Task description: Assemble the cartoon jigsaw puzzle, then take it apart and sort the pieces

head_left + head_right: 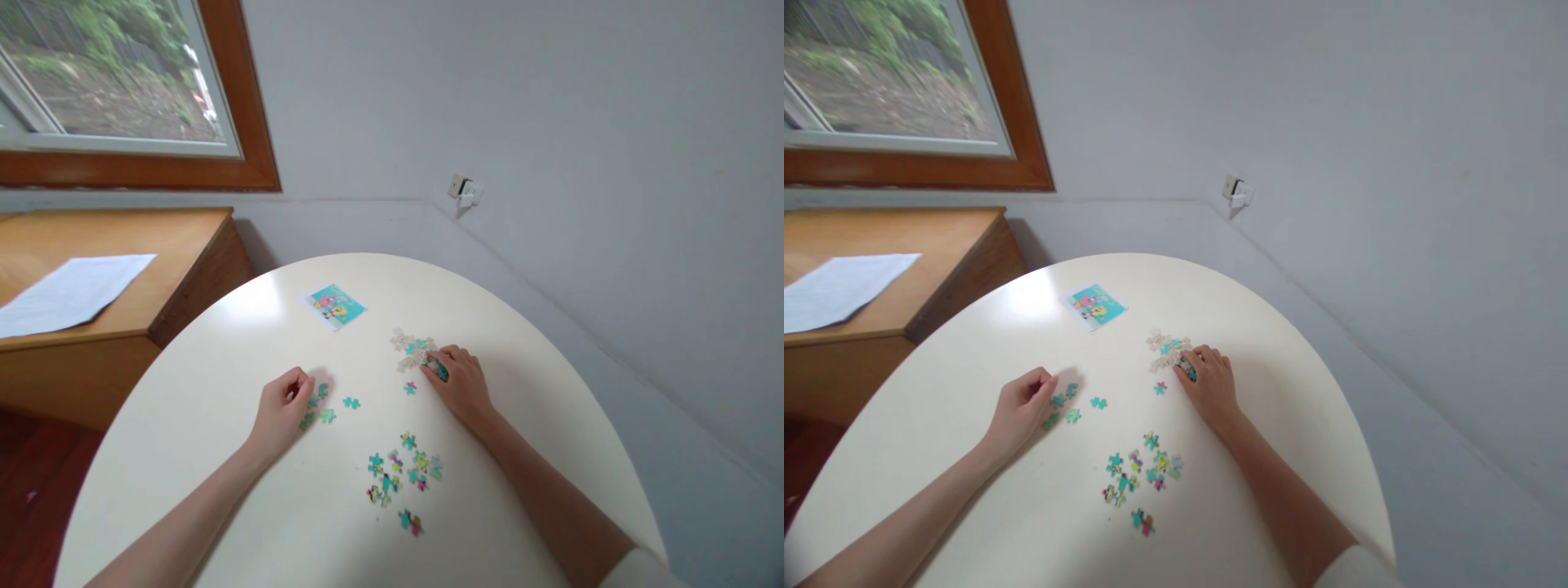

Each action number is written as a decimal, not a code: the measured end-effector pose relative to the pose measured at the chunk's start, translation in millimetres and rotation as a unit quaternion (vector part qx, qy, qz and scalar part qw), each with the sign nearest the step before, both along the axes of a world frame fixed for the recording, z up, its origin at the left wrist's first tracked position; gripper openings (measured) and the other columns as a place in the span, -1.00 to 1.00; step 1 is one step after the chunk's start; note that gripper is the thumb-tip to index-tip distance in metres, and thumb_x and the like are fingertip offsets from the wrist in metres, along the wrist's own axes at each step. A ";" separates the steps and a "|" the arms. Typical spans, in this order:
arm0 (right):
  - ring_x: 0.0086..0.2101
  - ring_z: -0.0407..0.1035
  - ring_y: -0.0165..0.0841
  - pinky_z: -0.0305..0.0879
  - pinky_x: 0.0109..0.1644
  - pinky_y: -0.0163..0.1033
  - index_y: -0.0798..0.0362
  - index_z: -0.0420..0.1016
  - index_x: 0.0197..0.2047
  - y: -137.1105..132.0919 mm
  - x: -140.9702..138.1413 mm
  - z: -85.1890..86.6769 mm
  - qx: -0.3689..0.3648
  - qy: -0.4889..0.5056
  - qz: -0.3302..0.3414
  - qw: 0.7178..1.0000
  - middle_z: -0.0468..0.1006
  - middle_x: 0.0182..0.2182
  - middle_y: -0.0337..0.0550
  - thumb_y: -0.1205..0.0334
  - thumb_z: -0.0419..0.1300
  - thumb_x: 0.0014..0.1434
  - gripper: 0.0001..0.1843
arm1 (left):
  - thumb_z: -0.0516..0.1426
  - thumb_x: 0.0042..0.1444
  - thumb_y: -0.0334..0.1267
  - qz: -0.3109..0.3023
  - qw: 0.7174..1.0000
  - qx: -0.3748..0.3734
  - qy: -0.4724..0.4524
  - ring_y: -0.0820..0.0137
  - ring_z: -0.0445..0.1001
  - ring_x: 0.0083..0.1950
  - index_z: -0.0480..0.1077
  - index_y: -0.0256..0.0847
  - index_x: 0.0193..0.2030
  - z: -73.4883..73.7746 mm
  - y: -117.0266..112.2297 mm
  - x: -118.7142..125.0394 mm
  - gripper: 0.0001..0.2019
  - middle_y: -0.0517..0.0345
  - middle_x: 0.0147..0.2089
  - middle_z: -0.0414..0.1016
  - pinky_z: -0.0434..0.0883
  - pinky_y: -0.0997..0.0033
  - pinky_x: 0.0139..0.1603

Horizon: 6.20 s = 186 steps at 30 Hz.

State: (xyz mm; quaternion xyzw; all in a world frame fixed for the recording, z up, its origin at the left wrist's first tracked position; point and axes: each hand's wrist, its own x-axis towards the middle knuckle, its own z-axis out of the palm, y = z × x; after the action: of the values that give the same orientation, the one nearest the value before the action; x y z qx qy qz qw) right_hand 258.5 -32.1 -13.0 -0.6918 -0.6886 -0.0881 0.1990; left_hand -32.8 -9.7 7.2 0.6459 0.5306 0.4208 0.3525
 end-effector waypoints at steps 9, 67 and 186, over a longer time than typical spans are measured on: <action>-0.20 0.31 -0.25 0.14 -0.13 -0.17 0.03 0.46 -0.19 0.3 -0.5 -0.3 -0.008 0.014 -0.003 1.000 0.46 -0.25 -0.09 0.14 0.12 0.13 -0.78 | 0.02 0.01 -0.12 0.000 1.000 0.008 0.010 0.55 0.06 -0.59 0.10 -0.21 -0.65 -5.4 1.0 -2.2 -0.69 0.34 -0.68 0.05 0.06 0.54 -0.56; -0.35 0.52 -0.34 0.45 -0.22 -0.28 0.01 0.47 -0.27 2.3 1.5 -8.5 0.111 0.296 0.093 0.944 0.62 -0.36 -0.17 0.20 0.09 0.13 -0.84 | 0.00 0.02 -0.08 -0.004 1.000 -0.020 0.009 0.55 0.03 -0.58 0.09 -0.20 -0.63 -5.2 0.2 -3.5 -0.67 0.35 -0.67 0.03 0.03 0.52 -0.55; -0.43 0.37 -0.36 0.26 -0.35 -0.27 -0.01 0.47 -0.40 -8.4 -8.1 -2.8 -0.022 0.291 0.148 0.945 0.53 -0.50 -0.21 0.20 0.15 0.08 -0.90 | 0.03 -0.05 -0.11 0.011 0.999 -0.030 -0.031 0.57 0.03 -0.60 0.09 -0.20 -0.65 3.4 -0.5 2.0 -0.70 0.35 -0.68 0.01 0.03 0.54 -0.57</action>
State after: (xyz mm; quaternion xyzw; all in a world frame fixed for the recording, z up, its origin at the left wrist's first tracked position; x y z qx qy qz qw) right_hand 250.4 -40.6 -15.8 -0.5821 -0.6970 0.1628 0.3858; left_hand -30.7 -10.2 10.6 0.6154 0.5391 0.4287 0.3834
